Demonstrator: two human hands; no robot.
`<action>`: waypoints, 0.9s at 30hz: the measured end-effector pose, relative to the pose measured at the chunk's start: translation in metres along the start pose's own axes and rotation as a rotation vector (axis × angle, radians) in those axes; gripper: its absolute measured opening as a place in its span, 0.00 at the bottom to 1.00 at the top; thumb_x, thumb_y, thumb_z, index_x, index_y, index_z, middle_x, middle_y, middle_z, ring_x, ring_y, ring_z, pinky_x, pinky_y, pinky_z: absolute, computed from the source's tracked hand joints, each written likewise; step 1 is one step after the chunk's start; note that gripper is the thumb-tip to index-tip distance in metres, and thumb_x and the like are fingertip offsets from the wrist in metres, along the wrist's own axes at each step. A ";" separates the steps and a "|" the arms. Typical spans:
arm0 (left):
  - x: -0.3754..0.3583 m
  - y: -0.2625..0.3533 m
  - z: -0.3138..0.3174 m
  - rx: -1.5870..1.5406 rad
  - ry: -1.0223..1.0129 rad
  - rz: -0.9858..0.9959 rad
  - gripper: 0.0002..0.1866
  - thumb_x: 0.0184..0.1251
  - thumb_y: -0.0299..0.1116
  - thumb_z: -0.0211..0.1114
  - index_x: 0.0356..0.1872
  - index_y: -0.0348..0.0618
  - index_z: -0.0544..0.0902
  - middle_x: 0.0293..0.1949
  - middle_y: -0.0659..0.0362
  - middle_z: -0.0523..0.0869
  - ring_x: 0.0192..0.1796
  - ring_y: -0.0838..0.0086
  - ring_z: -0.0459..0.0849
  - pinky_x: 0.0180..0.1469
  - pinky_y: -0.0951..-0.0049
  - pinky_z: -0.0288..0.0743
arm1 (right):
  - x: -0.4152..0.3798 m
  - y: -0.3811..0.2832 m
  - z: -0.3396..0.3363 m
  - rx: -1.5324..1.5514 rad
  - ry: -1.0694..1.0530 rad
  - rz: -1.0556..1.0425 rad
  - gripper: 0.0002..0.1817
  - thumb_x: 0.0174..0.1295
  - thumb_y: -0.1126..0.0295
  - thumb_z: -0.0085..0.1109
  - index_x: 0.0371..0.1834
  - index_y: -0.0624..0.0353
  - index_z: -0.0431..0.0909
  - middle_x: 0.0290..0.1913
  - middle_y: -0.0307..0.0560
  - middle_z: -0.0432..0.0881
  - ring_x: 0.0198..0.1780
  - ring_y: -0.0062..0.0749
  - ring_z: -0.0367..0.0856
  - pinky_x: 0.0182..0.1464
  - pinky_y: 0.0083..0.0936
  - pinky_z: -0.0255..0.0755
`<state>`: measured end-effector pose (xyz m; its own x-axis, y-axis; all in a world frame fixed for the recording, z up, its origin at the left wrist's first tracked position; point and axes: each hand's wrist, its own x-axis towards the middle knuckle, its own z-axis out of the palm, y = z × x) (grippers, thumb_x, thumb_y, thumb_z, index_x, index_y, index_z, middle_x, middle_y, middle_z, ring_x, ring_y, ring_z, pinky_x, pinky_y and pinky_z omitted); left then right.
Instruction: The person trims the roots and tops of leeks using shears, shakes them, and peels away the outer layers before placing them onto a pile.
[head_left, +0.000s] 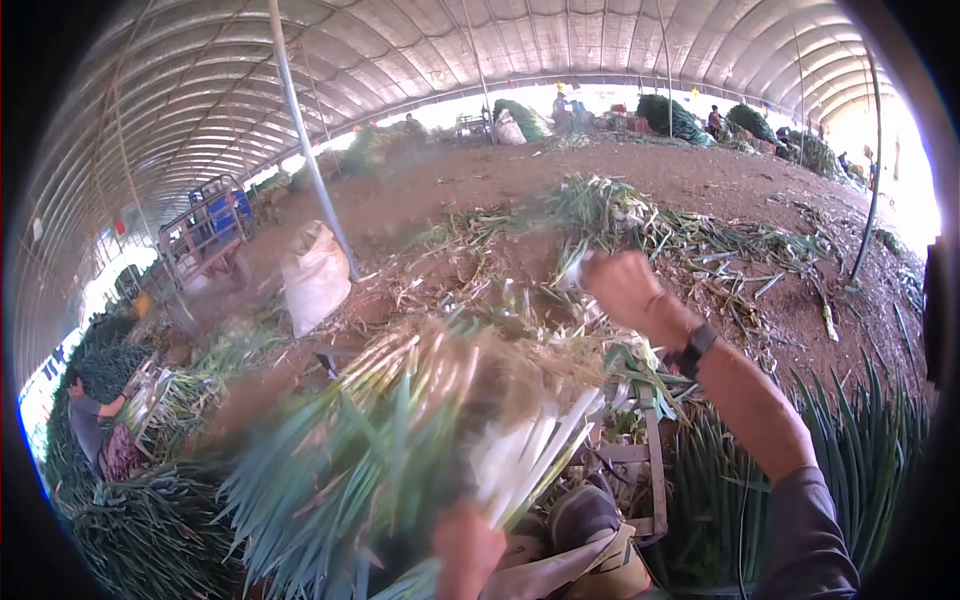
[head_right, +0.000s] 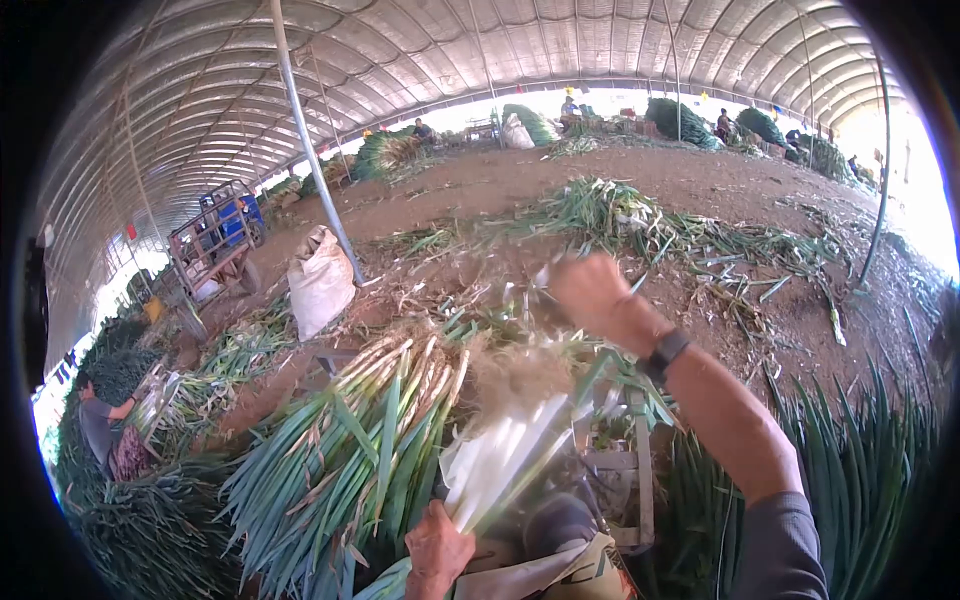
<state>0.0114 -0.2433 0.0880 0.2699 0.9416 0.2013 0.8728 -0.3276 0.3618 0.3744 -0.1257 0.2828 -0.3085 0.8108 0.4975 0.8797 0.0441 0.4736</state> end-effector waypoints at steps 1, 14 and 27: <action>0.000 0.001 -0.002 0.005 0.010 0.012 0.21 0.51 0.33 0.69 0.44 0.34 0.73 0.40 0.41 0.84 0.40 0.42 0.87 0.45 0.45 0.80 | 0.007 0.014 0.003 0.010 -0.003 0.129 0.05 0.60 0.72 0.62 0.33 0.62 0.80 0.27 0.44 0.82 0.26 0.31 0.82 0.26 0.28 0.77; -0.009 0.024 -0.007 -0.010 0.043 0.067 0.18 0.50 0.29 0.69 0.40 0.33 0.74 0.36 0.40 0.83 0.39 0.41 0.84 0.44 0.43 0.79 | -0.018 -0.140 -0.025 0.763 -0.520 -0.519 0.26 0.59 0.48 0.69 0.30 0.66 0.85 0.35 0.55 0.81 0.40 0.51 0.82 0.43 0.46 0.76; -0.006 0.027 -0.006 -0.014 0.027 0.034 0.17 0.52 0.30 0.68 0.41 0.35 0.74 0.37 0.42 0.83 0.41 0.41 0.84 0.45 0.43 0.79 | -0.034 -0.142 0.013 0.910 0.097 -0.352 0.09 0.56 0.72 0.66 0.23 0.61 0.76 0.24 0.48 0.77 0.26 0.43 0.79 0.30 0.37 0.74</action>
<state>0.0307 -0.2579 0.1024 0.2886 0.9274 0.2378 0.8576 -0.3609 0.3666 0.2647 -0.1526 0.1893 -0.5995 0.6152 0.5120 0.6622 0.7405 -0.1145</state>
